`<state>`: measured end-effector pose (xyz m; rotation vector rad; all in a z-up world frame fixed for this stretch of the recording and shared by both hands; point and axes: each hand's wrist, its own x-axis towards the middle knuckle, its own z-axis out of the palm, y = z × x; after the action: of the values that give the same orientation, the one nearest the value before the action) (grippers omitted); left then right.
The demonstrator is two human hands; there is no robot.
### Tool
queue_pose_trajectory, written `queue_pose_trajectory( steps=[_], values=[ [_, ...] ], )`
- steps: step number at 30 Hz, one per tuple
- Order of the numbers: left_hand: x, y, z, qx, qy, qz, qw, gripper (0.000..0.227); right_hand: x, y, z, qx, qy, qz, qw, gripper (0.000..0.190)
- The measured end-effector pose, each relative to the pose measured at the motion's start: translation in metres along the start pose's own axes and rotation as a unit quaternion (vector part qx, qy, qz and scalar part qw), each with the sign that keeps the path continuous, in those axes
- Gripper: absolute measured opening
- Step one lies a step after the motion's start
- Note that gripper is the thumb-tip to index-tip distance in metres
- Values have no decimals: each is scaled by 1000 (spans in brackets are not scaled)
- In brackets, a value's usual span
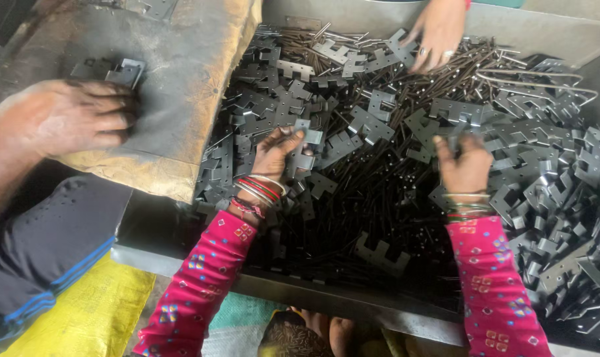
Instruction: The person inserts metal rods into metal brackets and places the assembled units into a bin. They repeatedly pick up brackets and rods from a pile, align the rod with the bracket hole, and push it through by hand.
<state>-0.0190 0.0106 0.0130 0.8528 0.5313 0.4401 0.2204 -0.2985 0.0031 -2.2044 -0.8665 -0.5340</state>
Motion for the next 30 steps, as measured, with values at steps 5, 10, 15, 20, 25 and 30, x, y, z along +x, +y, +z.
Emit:
queue_pose_trajectory(
  steps=[5, 10, 15, 20, 25, 30],
  values=[
    [-13, -2, 19, -8, -113, -41, 993, 40, -21, -40, 36, -184, -138, -75, 970, 41],
    [-9, -19, 20, 65, -113, -36, 991, 44, -27, -72, 45, -191, -155, -67, 967, 32],
    [-3, -34, 12, 104, -108, -41, 988, 51, -26, -90, 39, -232, -157, -117, 953, 35],
    [-2, -42, 8, 129, -117, -11, 985, 55, -21, -84, 37, -241, -234, -38, 941, 33],
    [1, -42, 8, 120, -118, -6, 986, 45, -11, -61, 28, -231, -249, 3, 940, 38],
    [0, -36, 9, 26, -100, 32, 994, 25, 8, -24, -17, 142, -113, 106, 978, 27]
  ],
)
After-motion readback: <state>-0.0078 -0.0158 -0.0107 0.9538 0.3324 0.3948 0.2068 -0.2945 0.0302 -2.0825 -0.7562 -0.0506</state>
